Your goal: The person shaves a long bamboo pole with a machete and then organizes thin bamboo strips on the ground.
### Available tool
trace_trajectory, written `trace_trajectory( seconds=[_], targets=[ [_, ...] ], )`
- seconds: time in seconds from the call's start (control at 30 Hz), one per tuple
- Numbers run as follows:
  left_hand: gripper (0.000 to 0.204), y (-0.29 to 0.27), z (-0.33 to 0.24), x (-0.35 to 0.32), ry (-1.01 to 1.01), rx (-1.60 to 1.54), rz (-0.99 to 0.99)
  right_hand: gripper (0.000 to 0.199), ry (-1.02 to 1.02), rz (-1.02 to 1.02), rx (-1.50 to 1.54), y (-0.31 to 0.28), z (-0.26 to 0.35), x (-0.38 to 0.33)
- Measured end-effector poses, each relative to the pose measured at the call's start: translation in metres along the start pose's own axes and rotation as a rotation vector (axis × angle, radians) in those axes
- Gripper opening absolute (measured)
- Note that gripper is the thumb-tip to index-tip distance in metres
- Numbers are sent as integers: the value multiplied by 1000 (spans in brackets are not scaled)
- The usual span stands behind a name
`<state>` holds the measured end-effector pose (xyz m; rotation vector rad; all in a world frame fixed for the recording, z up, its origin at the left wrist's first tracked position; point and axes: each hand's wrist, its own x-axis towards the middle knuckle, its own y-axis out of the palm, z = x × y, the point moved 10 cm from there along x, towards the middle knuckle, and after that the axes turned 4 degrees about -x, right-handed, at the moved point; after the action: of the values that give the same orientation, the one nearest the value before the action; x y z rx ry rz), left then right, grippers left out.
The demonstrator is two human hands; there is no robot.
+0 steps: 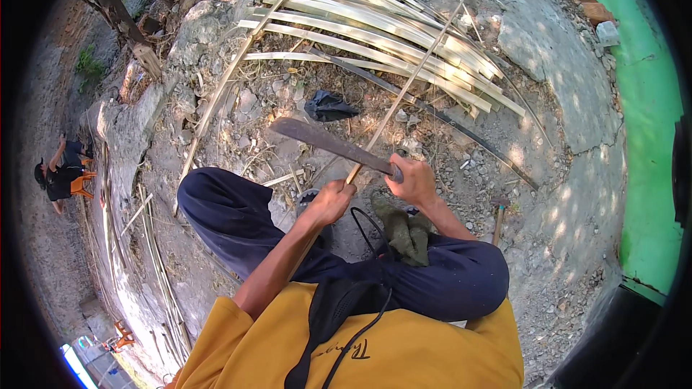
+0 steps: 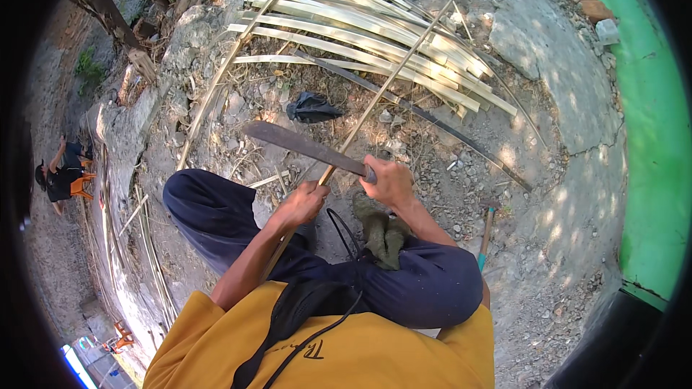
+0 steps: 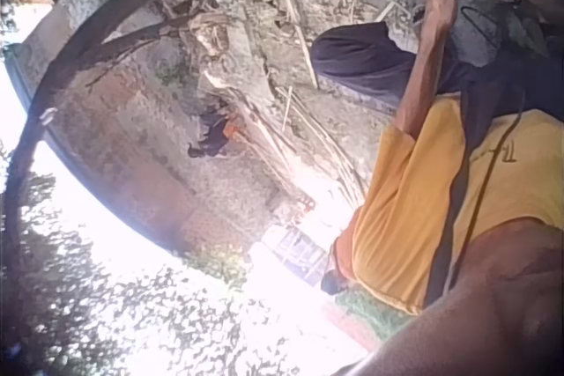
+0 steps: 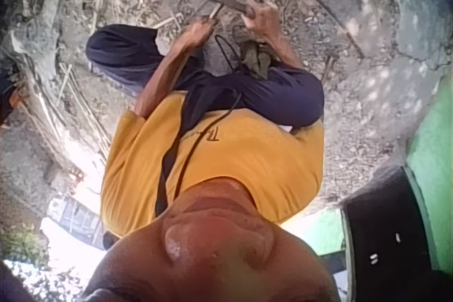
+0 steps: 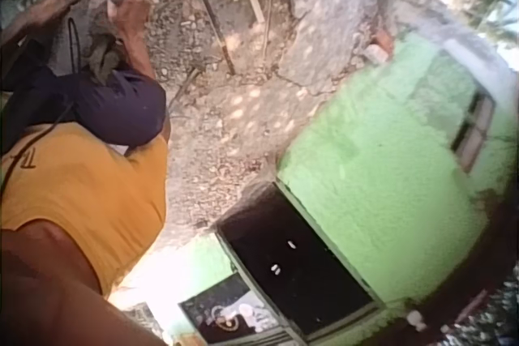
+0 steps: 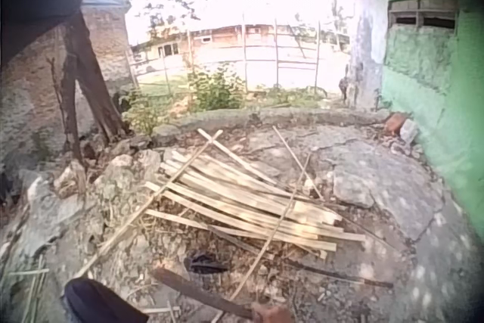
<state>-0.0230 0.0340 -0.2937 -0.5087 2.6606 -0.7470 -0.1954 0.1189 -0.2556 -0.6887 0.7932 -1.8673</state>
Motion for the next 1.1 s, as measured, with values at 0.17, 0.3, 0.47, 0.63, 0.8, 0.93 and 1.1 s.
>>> trace_trajectory(
  seconds=[0.17, 0.3, 0.47, 0.63, 0.8, 0.93, 1.1],
  targets=[
    [19, 6, -9, -16, -744, -465, 252, 30, 101, -69, -73, -13, -26, 6],
    [18, -1, -2, -23, -775, -521, 180, 29, -82, 0, -27, -3, 12, 3],
    [39, 2, 20, -25, -330, -275, 76, 32, 162, -27, -152, -16, -52, 34],
    [32, 5, 15, -34, -618, -474, 175, 31, 124, -51, -161, -13, -36, 24],
    [29, 0, 11, -37, -545, -413, 151, 28, 15, 23, -184, -10, -23, 25],
    [37, -7, -10, -45, -437, -309, 196, 32, 136, -109, -142, -36, -78, 50],
    [36, -19, -1, -50, -668, -403, 182, 33, 64, 8, -160, -14, -38, 31]
  ],
)
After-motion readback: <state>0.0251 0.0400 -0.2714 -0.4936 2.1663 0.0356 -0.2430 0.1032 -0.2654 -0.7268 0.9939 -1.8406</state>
